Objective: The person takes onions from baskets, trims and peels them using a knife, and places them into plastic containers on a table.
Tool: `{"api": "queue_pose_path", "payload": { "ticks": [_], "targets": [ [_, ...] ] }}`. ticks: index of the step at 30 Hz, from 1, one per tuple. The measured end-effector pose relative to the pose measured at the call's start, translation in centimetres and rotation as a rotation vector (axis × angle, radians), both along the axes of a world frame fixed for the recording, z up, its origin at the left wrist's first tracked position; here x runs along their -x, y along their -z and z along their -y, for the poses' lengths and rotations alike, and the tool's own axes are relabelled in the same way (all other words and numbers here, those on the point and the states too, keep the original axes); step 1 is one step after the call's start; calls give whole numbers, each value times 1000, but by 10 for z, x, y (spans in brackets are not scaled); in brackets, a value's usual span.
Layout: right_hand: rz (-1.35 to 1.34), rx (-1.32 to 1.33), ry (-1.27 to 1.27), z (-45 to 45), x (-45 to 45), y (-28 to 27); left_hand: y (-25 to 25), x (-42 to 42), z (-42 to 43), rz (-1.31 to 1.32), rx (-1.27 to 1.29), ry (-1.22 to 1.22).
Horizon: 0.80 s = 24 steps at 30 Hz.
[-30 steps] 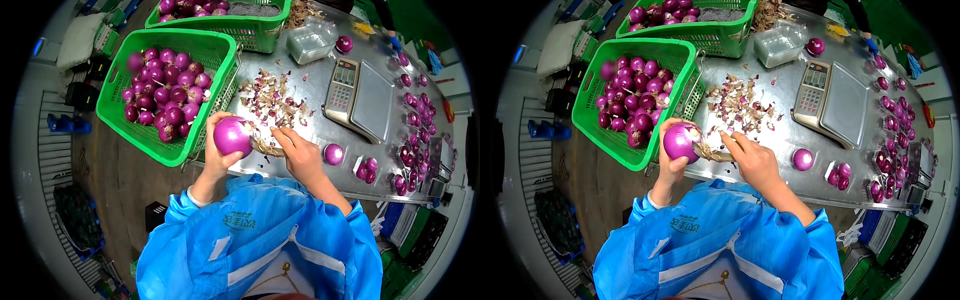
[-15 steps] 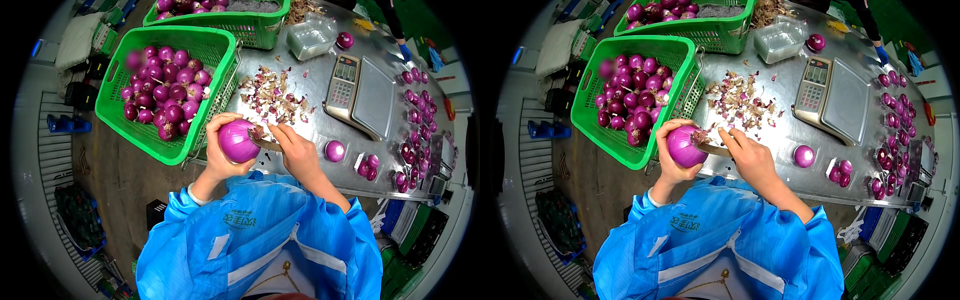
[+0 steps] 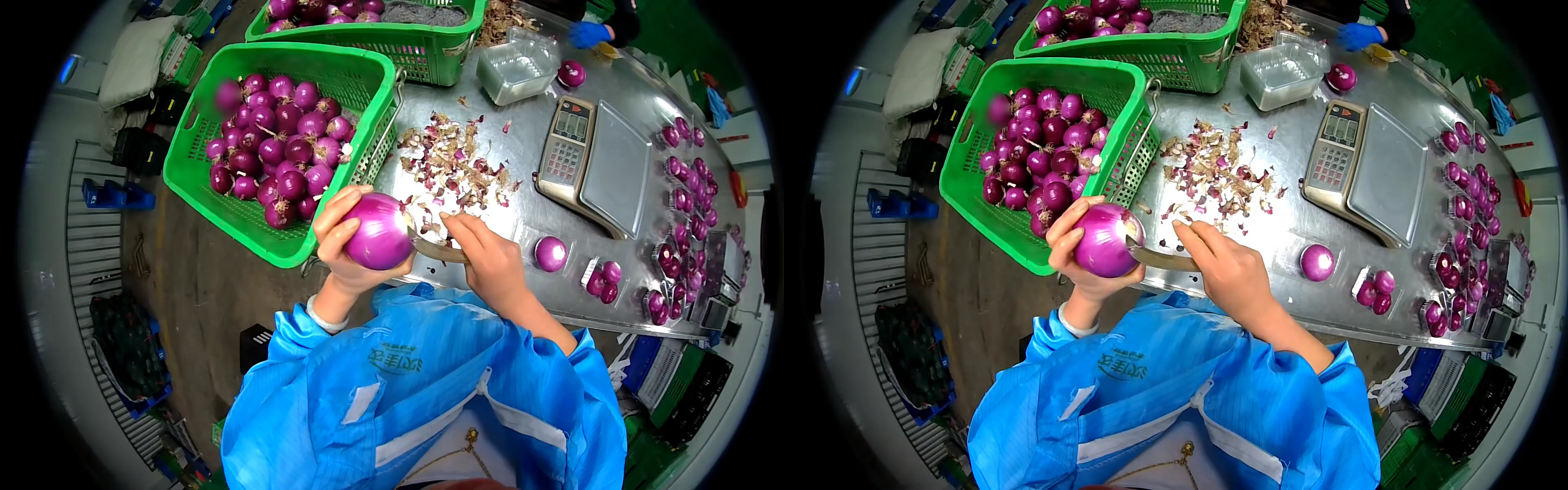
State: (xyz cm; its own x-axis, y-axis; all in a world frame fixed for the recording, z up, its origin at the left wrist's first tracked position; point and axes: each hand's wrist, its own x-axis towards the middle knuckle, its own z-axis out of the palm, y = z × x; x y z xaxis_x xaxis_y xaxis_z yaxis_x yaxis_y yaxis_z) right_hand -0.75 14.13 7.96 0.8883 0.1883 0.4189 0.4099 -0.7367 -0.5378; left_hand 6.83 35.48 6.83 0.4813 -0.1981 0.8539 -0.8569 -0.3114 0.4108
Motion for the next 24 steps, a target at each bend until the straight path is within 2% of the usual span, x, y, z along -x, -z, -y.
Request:
{"api": "queue_pose_path", "payload": {
  "ticks": [5,8,9,12,14,16,17,18,20,21,22,24],
  "targets": [
    [-54,27,-17,-4,1,-4,0,2,-3,178,-51,-61],
    [-102,-16,-43,-7,3,-3,7,1,-7,253,-26,-26],
    [-115,-35,-53,-8,3,0,5,5,-14,227,-88,8],
    [-517,29,-29,-7,1,16,-2,20,-27,130,-131,171],
    [-541,-127,-73,-1,-8,48,2,19,-20,126,-69,82],
    [-490,-256,-10,15,-44,39,4,7,5,196,71,-49],
    [-369,-346,45,22,-73,23,7,2,6,133,72,-47],
    [-260,-443,98,32,-101,4,8,5,10,-45,56,-43],
    [-87,-564,46,49,-138,-45,2,7,14,-335,-59,-114],
    [-119,-585,-14,51,-136,-57,8,12,18,-664,123,-23],
    [-156,-609,-76,51,-133,-64,8,14,16,-928,200,28],
    [-243,-607,-171,45,-110,-51,18,8,11,-1067,102,41]
  ]
}}
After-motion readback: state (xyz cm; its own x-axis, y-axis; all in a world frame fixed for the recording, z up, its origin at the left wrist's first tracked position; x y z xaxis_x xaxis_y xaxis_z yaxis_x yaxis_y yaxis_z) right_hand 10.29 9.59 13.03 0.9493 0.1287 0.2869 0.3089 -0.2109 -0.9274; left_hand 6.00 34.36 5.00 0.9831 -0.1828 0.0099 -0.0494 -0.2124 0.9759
